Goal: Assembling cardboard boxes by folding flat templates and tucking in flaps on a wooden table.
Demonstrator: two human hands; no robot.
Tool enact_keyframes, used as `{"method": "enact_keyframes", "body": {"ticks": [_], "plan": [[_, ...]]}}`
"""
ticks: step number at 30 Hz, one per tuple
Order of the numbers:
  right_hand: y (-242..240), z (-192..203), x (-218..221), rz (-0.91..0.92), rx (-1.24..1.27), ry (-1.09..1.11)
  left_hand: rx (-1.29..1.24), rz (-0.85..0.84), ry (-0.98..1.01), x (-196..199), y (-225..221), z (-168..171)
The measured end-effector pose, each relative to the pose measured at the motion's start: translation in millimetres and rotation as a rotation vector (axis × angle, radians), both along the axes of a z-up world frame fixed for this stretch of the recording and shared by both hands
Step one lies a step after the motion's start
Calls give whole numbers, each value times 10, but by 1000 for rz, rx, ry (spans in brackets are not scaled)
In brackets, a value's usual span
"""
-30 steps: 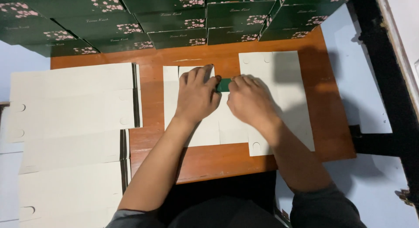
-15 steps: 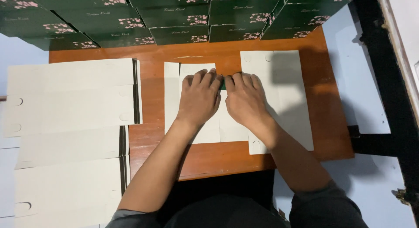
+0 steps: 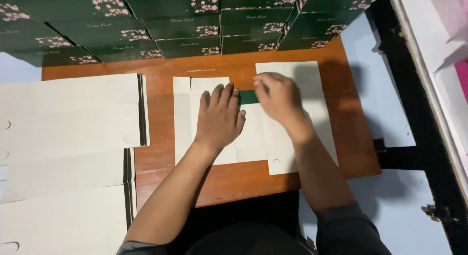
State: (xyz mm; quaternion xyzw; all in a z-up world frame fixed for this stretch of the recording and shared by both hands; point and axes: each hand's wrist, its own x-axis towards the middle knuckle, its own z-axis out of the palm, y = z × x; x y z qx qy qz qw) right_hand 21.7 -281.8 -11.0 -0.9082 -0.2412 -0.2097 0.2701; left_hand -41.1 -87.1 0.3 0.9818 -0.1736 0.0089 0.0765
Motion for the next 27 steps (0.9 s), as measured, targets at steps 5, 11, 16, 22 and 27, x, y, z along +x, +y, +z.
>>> {"method": "enact_keyframes", "body": {"ticks": [5,11,16,22,27], "plan": [[-674,-418,420,-378,-102,68,-406,-137,-308,80,-71,-49],[-617,-385,449,-155,-37,-49,-443,-285,-291,25,-240,40],[-467,-647,545,-157,-135,6,-125,-94,104,76,-220,129],[-466,-417,465,-205,-169,42,-105,-40,224,96,-212,21],[-638,-274,297,-207,-184,-143,-99,-29,244,89,-200,210]]}}
